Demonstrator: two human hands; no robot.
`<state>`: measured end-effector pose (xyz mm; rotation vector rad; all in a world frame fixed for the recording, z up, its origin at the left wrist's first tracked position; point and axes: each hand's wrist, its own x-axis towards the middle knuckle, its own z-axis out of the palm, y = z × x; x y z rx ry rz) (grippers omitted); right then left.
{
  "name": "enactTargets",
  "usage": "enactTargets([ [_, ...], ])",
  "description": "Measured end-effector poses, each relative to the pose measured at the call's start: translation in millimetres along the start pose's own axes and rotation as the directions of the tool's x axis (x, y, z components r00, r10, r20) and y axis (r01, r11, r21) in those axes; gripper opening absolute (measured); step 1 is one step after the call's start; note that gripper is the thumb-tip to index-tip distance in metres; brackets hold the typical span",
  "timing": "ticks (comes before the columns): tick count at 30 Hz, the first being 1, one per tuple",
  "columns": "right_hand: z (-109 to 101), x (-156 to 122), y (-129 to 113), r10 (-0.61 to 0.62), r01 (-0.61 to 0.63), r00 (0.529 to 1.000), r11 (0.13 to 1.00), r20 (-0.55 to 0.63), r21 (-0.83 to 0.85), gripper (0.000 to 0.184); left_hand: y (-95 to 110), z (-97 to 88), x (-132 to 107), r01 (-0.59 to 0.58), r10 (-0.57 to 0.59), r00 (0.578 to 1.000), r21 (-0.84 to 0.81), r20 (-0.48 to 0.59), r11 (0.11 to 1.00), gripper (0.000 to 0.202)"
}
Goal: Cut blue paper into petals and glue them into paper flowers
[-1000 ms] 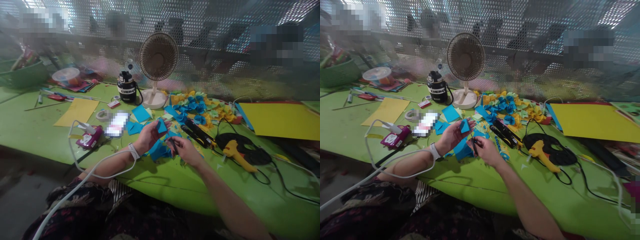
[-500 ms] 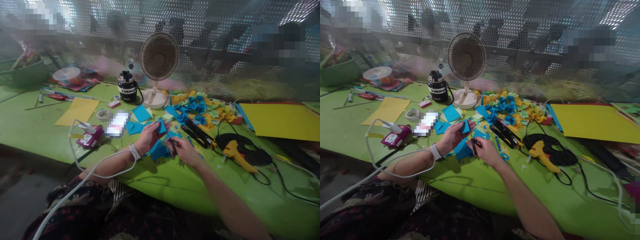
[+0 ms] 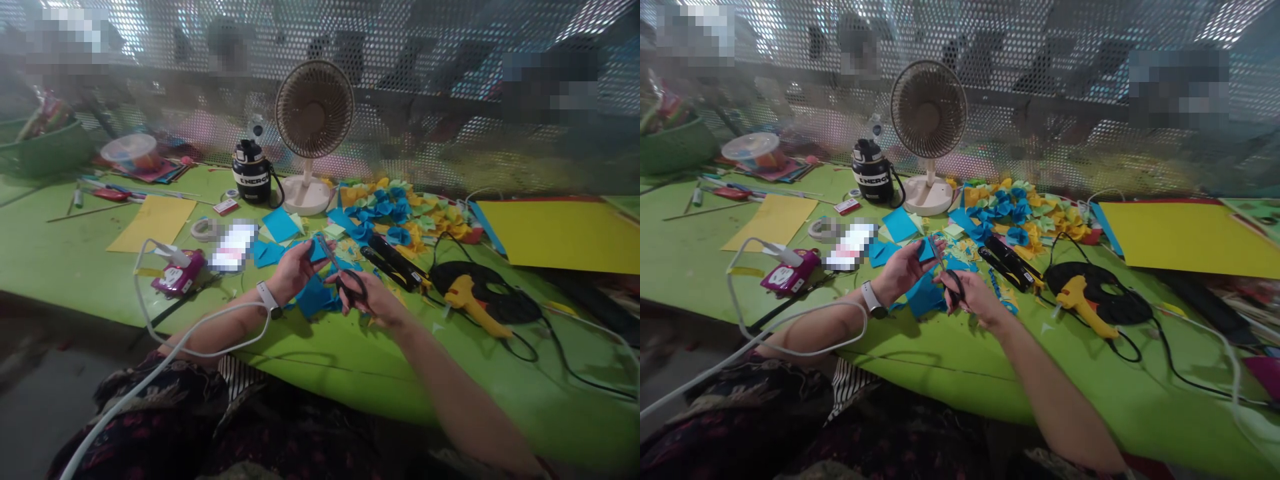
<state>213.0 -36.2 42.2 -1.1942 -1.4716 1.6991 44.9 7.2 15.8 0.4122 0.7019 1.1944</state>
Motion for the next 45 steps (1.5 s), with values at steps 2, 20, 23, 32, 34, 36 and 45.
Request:
enactTargets([
  [2, -3, -1, 0, 0.007, -0.007, 1.000, 0.999, 0.011, 0.038, 0.054, 1, -0.7, 2, 0.012, -0.012, 1.000, -0.001, -0.015, 1.000, 0.022],
  [20, -47, 17, 12, -0.246, -0.419, 0.837, 0.288, -0.489, -0.861, 0.032, 9, 1.0, -2, -0.022, 0.023, 1.000, 0.087, -0.002, 0.996, 0.014],
  [23, -51, 18, 13, -0.162, -0.461, 0.848, 0.244, -0.504, -0.853, 0.032, 9, -1.4, -1, 0.001, -0.003, 1.000, 0.150, 0.015, 0.989, 0.014],
  [32, -36, 2, 3, -0.390, -0.043, 0.839, 0.649, -0.380, -0.760, 0.015, 3, -10.7, 3, -0.220, 0.129, 0.969, 0.493, 0.213, 0.842, 0.041],
  [34, -20, -1, 4, -0.467, 0.146, 0.824, 0.721, -0.320, -0.677, 0.025, 0, -12.2, 1, -0.277, 0.154, 0.954, 0.553, 0.258, 0.786, 0.049],
  [36, -7, -1, 7, -0.489, 0.231, 0.825, 0.750, -0.284, -0.620, 0.033, -2, -13.1, -3, -0.323, 0.177, 0.940, 0.598, 0.291, 0.733, 0.054],
  [45, -3, 9, 18, -0.470, 0.255, 0.854, 0.752, -0.223, -0.608, 0.025, 4, -8.7, -14, -0.384, 0.207, 0.923, 0.731, 0.325, 0.565, 0.056],
])
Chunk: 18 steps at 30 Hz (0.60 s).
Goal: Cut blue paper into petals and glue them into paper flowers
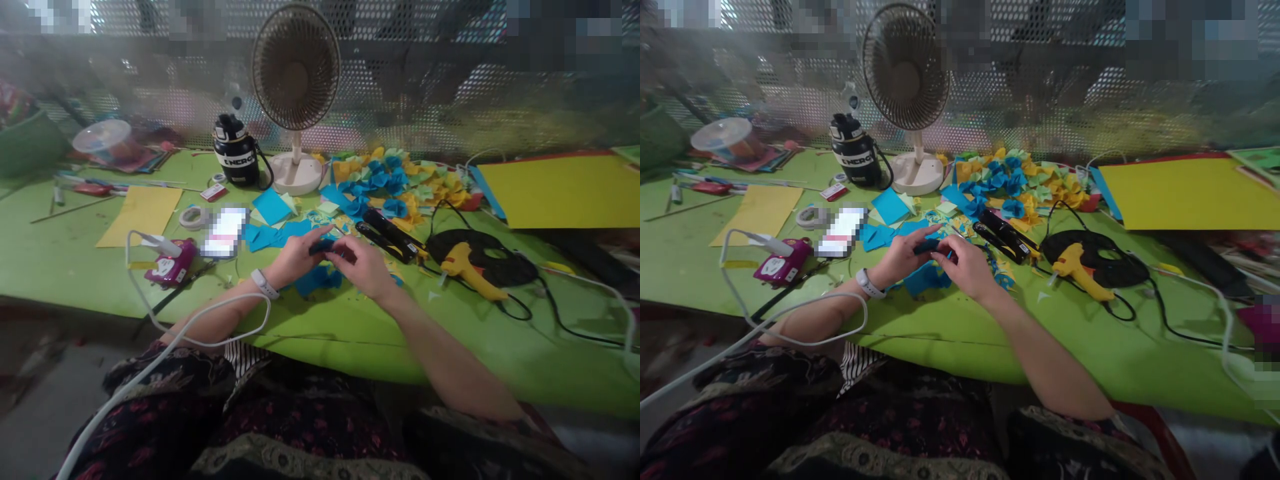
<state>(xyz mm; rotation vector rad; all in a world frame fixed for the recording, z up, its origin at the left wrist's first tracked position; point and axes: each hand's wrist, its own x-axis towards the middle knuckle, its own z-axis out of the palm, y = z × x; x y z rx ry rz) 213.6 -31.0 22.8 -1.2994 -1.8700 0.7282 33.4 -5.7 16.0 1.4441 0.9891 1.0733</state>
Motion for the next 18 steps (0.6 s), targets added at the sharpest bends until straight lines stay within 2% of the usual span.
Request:
enactTargets([
  [5, 0, -1, -1, 0.004, -0.005, 1.000, 0.999, 0.013, 0.032, 0.017, 3, -0.9, 0, -0.040, 0.039, 0.999, 0.027, 0.029, 0.999, 0.051],
  [9, -1, 0, 0, 0.085, -0.074, 0.995, 0.977, -0.047, 0.200, 0.023, -2, -2.4, 8, 0.025, -0.025, 1.000, -0.032, -0.002, 0.999, 0.051],
  [13, -3, 7, 6, 0.285, -0.211, 0.953, 0.866, -0.102, 0.453, 0.031, -9, -4.4, 17, 0.068, -0.099, 0.989, -0.251, -0.112, 0.966, 0.052],
  [15, -4, 11, 10, 0.376, -0.247, 0.918, 0.789, -0.124, 0.562, 0.035, -9, -5.0, 19, 0.018, -0.079, 0.979, -0.312, -0.186, 0.950, 0.053],
  [18, -6, 14, 12, 0.457, -0.265, 0.884, 0.669, -0.102, 0.695, 0.041, -3, -4.9, 17, -0.079, 0.001, 0.966, -0.290, -0.260, 0.954, 0.050],
])
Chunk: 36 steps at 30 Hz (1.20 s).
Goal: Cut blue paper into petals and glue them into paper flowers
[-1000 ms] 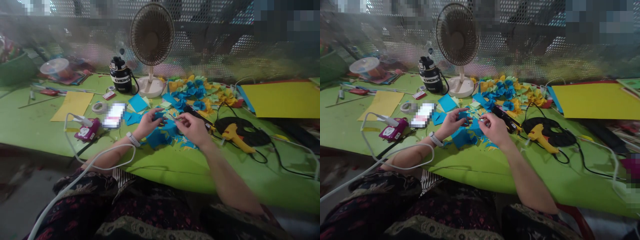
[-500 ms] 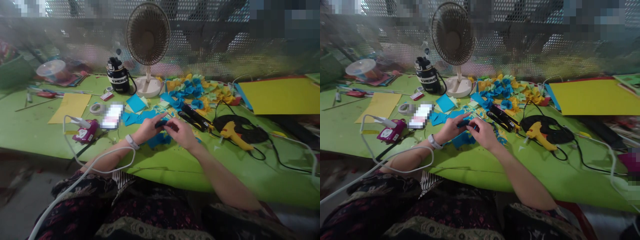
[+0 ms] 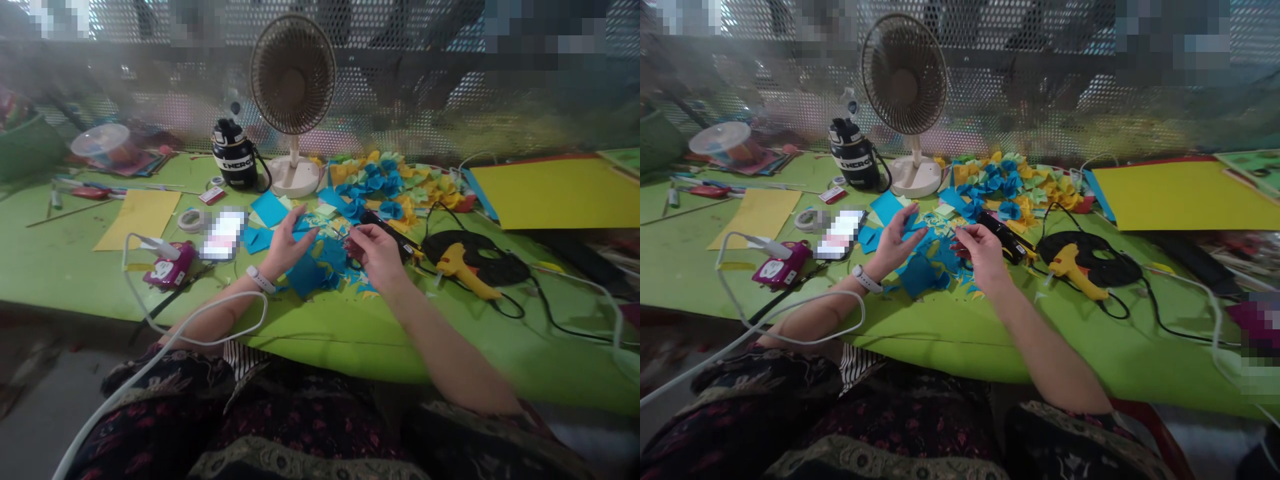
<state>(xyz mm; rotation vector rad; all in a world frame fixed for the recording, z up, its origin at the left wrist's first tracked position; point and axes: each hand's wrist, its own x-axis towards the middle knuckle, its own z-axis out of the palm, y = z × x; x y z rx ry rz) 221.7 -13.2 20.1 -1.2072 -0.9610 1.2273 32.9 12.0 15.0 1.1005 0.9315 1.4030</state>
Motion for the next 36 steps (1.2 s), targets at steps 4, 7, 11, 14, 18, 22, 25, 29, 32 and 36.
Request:
enactTargets([
  [4, 4, -4, -2, 0.056, -0.057, 0.998, 0.990, 0.009, 0.129, 0.045, 11, 3.5, -9, -0.117, 0.107, 0.991, 0.146, 0.078, 0.982, 0.035],
  [7, 9, -9, -2, 0.074, -0.077, 0.997, 0.984, 0.026, 0.162, 0.045, 15, 6.3, -17, -0.113, 0.084, 0.985, 0.202, 0.150, 0.973, 0.017],
  [11, 14, -14, -1, 0.086, -0.097, 0.994, 0.978, 0.069, 0.186, 0.044, 11, 8.7, -22, -0.094, 0.033, 0.969, 0.242, 0.245, 0.966, 0.007],
  [14, 16, -17, 0, 0.072, -0.088, 0.993, 0.979, 0.092, 0.187, 0.042, 4, 10.0, -22, -0.013, -0.022, 0.965, 0.132, 0.262, 0.991, 0.015],
  [18, 17, -18, 1, 0.110, -0.134, 0.986, 0.969, 0.125, 0.209, 0.042, -3, 12.6, -23, 0.098, -0.078, 0.968, -0.075, 0.238, 0.992, 0.019],
  [22, 19, -20, 4, 0.155, -0.194, 0.974, 0.948, 0.164, 0.254, 0.044, -4, 13.7, -23, 0.089, -0.069, 0.988, -0.148, 0.137, 0.985, 0.015],
  [25, 20, -21, 7, 0.154, -0.194, 0.970, 0.957, 0.187, 0.216, 0.042, -4, 13.3, -22, 0.124, -0.108, 0.990, -0.178, 0.093, 0.976, 0.013],
  [29, 22, -23, 10, 0.135, -0.169, 0.963, 0.976, 0.231, 0.134, 0.037, -2, 13.0, -21, 0.153, -0.139, 0.987, -0.211, 0.077, 0.966, 0.016],
  [32, 18, -22, 7, 0.084, -0.088, 0.976, 0.996, 0.201, 0.012, 0.031, 3, 12.5, -21, 0.120, -0.103, 0.991, -0.210, 0.089, 0.970, 0.024],
  [36, 5, -17, -5, -0.148, 0.160, 0.983, 0.981, 0.113, -0.111, 0.034, 13, 10.1, -21, 0.164, -0.150, 0.962, -0.045, 0.229, 0.985, 0.040],
])
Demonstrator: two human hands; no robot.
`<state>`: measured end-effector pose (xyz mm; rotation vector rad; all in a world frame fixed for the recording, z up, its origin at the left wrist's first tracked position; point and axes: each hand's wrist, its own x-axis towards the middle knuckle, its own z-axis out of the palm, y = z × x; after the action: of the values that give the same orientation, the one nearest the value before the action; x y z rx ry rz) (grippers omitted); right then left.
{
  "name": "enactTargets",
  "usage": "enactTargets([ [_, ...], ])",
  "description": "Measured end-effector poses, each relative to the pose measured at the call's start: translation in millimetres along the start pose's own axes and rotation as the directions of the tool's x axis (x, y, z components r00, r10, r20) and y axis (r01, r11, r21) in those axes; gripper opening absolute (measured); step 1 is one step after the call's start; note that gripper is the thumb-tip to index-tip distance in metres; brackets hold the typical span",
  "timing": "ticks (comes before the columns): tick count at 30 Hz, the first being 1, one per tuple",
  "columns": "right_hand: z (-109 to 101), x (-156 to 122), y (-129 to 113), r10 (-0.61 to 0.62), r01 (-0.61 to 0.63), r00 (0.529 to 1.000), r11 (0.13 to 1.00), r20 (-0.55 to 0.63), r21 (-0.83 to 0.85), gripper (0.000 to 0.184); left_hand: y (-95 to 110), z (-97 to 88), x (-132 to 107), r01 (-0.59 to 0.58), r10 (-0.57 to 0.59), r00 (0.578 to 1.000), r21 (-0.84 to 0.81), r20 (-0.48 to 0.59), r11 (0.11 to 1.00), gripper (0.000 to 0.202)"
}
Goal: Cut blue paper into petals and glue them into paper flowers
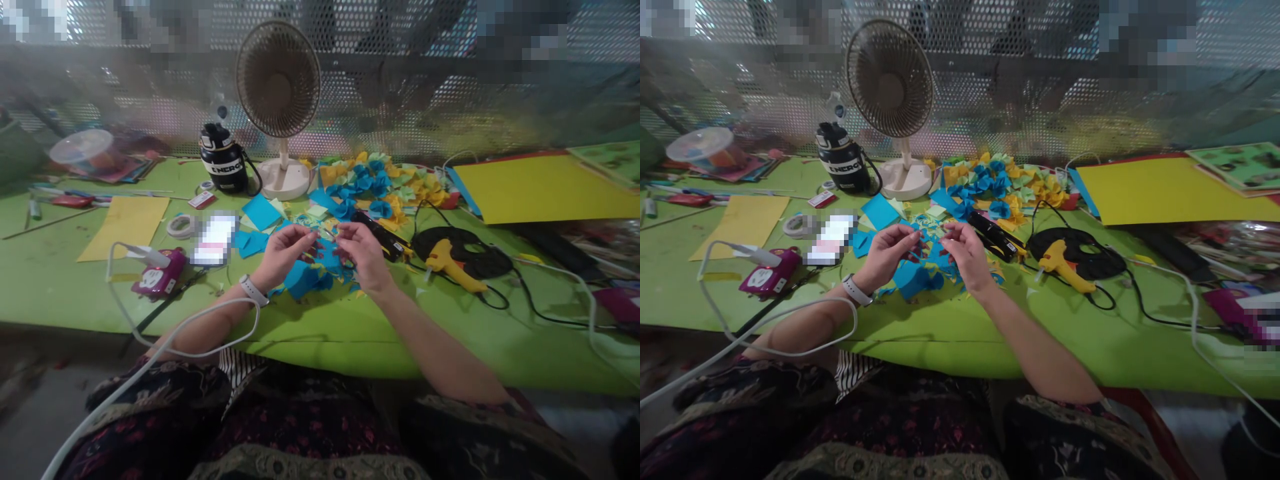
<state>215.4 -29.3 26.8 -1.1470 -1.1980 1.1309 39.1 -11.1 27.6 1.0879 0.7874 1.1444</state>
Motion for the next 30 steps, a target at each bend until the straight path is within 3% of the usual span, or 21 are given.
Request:
enactTargets([
  [2, -7, 2, -5, -0.090, 0.097, 0.992, 0.993, 0.090, -0.074, 0.043, 3, -0.9, -1, 0.073, -0.083, 0.991, 0.093, 0.109, 0.993, 0.045],
  [4, -12, 3, -9, -0.102, 0.140, 0.968, 0.978, 0.231, -0.156, 0.042, 3, -1.8, -1, 0.116, -0.142, 0.973, 0.143, 0.182, 0.983, 0.047],
  [7, -16, 2, -10, -0.074, 0.175, 0.939, 0.944, 0.337, -0.280, 0.033, 1, -3.4, 1, 0.126, -0.154, 0.969, 0.147, 0.191, 0.981, 0.049],
  [17, -15, 1, -11, -0.261, 0.342, 0.933, 0.857, 0.248, -0.385, 0.026, -1, -7.6, 3, 0.055, -0.104, 0.973, 0.231, 0.208, 0.972, 0.035],
  [22, -8, 0, -5, -0.489, 0.532, 0.841, 0.676, 0.230, -0.509, 0.021, -3, -5.9, 2, 0.074, -0.115, 0.965, 0.180, 0.234, 0.981, 0.038],
  [26, -8, 1, 0, -0.607, 0.615, 0.760, 0.556, 0.233, -0.559, 0.022, -5, -6.2, 2, 0.139, -0.165, 0.957, 0.121, 0.239, 0.983, 0.044],
  [30, -12, 4, -2, -0.626, 0.611, 0.749, 0.524, 0.218, -0.594, 0.022, -6, -6.4, 2, 0.188, -0.208, 0.955, 0.112, 0.213, 0.976, 0.043],
])
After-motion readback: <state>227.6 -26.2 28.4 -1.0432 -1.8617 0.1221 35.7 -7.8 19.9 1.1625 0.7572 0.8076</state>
